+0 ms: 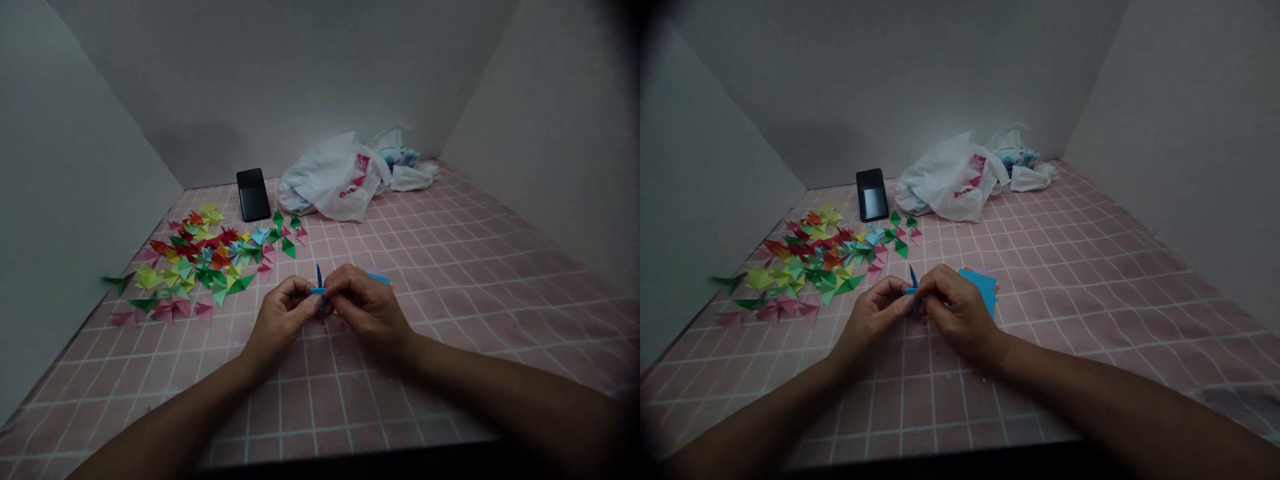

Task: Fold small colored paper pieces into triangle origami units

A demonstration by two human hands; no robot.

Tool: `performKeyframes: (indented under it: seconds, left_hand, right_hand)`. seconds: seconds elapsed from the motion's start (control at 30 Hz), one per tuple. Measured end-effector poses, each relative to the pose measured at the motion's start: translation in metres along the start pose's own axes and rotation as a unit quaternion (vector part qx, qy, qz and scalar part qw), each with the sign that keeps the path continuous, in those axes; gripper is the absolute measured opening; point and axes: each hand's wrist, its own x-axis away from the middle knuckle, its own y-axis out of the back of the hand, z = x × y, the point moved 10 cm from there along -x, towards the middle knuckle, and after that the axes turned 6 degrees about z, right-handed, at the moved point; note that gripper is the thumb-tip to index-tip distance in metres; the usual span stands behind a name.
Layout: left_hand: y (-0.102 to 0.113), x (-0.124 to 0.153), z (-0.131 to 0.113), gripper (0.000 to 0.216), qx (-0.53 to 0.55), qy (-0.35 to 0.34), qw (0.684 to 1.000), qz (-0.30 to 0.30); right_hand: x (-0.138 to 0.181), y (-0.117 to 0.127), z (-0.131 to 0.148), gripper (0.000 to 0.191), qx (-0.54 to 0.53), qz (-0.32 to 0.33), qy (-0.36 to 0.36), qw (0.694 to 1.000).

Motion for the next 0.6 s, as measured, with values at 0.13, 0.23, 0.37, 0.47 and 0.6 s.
performKeyframes:
  seconds: [0.13, 0.23, 0.37, 0.47, 0.6]
  left_hand:
    - [0.004, 0.001, -0.005, 0.022, -0.023, -0.026, 0.999, -0.014]
    - [0.008, 0.002, -0.013, 0.016, -0.085, -0.061, 0.994, -0.035]
    - [0.009, 0.002, -0.019, 0.011, -0.120, -0.090, 0.988, -0.043]
    - [0.007, 0.001, -0.018, 0.011, -0.112, -0.095, 0.989, -0.037]
    - [0.006, 0.000, -0.011, 0.015, -0.074, -0.073, 0.994, -0.029]
  right_hand:
    - [0.001, -0.004, -0.013, 0.004, -0.114, 0.003, -0.062, 0.992]
    - [0.001, -0.005, -0.018, 0.007, -0.156, -0.003, -0.092, 0.983]
    - [0.000, -0.006, -0.025, 0.014, -0.151, 0.001, -0.125, 0.981]
    - [-0.001, -0.007, -0.028, 0.012, -0.140, 0.009, -0.134, 0.981]
    - [0.000, -0.007, -0.029, 0.009, -0.131, 0.002, -0.140, 0.981]
